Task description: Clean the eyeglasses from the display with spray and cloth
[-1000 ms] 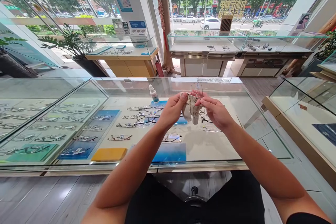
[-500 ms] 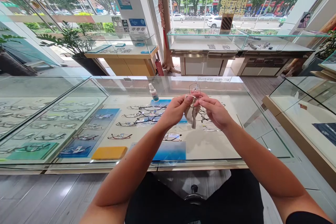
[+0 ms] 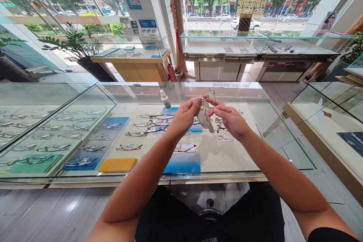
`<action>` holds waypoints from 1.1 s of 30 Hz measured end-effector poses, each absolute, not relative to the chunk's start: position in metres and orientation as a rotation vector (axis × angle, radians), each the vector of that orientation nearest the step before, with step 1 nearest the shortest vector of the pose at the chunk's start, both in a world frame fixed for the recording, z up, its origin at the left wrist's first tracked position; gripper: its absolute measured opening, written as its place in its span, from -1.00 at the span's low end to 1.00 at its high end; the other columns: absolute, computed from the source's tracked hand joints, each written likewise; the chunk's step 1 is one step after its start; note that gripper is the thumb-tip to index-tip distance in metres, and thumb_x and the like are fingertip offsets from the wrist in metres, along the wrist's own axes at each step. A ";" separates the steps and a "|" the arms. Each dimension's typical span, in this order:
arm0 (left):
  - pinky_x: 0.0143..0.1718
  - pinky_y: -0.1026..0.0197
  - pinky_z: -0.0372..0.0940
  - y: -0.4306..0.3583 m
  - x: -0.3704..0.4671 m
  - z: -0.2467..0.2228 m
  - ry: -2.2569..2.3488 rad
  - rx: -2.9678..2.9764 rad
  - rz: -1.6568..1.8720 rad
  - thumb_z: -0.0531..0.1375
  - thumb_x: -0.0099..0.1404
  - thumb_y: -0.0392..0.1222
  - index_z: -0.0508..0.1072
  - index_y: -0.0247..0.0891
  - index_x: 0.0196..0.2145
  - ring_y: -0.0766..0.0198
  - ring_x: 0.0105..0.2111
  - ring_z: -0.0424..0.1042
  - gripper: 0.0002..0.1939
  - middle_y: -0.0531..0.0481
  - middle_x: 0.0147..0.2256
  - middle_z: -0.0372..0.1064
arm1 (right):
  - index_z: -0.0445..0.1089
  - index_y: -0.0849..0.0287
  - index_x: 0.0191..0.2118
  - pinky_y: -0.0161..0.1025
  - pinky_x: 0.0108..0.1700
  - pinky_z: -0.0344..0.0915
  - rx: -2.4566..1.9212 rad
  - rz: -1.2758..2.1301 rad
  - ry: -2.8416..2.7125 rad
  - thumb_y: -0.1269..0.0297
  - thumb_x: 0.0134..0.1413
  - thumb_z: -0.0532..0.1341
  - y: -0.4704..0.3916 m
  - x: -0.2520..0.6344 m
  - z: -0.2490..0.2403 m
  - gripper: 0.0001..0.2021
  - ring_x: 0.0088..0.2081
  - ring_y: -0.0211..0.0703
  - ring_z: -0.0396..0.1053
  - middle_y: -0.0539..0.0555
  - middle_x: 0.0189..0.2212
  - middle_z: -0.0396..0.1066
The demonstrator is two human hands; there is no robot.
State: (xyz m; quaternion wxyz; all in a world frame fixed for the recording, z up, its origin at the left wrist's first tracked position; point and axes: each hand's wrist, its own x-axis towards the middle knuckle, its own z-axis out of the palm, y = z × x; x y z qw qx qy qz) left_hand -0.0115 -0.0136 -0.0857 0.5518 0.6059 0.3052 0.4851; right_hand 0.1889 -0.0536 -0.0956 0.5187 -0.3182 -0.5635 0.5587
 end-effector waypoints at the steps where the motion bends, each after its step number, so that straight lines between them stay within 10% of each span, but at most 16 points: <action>1: -0.27 0.22 0.33 -0.013 -0.012 -0.085 0.704 1.384 1.147 0.38 0.33 0.46 0.69 -0.26 0.01 0.25 -0.36 0.42 -0.30 0.00 -0.37 0.54 | 0.74 -0.05 -0.29 0.06 0.58 0.00 -0.772 1.348 -1.353 -0.17 0.21 0.47 -0.054 0.189 -0.096 -0.69 0.59 0.14 0.06 0.08 0.41 0.38; 10: -0.18 0.20 0.41 -0.009 -0.013 -0.086 0.641 1.257 1.195 0.43 0.34 0.37 0.68 -0.26 0.15 0.23 -0.27 0.51 -0.30 -0.06 -0.26 0.62 | 0.73 -0.03 -0.27 0.02 0.45 0.14 -0.792 1.395 -1.430 -0.10 0.28 0.43 -0.054 0.188 -0.099 -0.72 0.54 0.18 0.13 0.00 0.52 0.28; 18: -0.06 0.16 0.38 -0.015 -0.008 -0.086 0.685 1.322 1.181 0.48 0.27 0.37 0.75 -0.25 -0.12 0.18 -0.17 0.54 -0.41 -0.16 -0.07 0.67 | 0.70 0.03 -0.31 -0.14 -0.28 0.21 -0.783 1.395 -1.450 -0.07 0.30 0.39 -0.058 0.186 -0.094 -0.69 -0.17 -0.13 0.36 -0.01 0.48 0.28; 33: -0.18 0.15 0.30 -0.022 -0.008 -0.080 0.557 1.261 0.991 0.54 0.26 0.19 0.60 -0.26 -0.34 0.23 -0.36 0.40 -0.56 0.00 -0.45 0.48 | 0.69 0.03 -0.32 -0.16 -0.19 0.28 -0.782 1.333 -1.451 -0.09 0.27 0.40 -0.056 0.185 -0.099 -0.68 -0.15 -0.08 0.32 0.12 0.07 0.43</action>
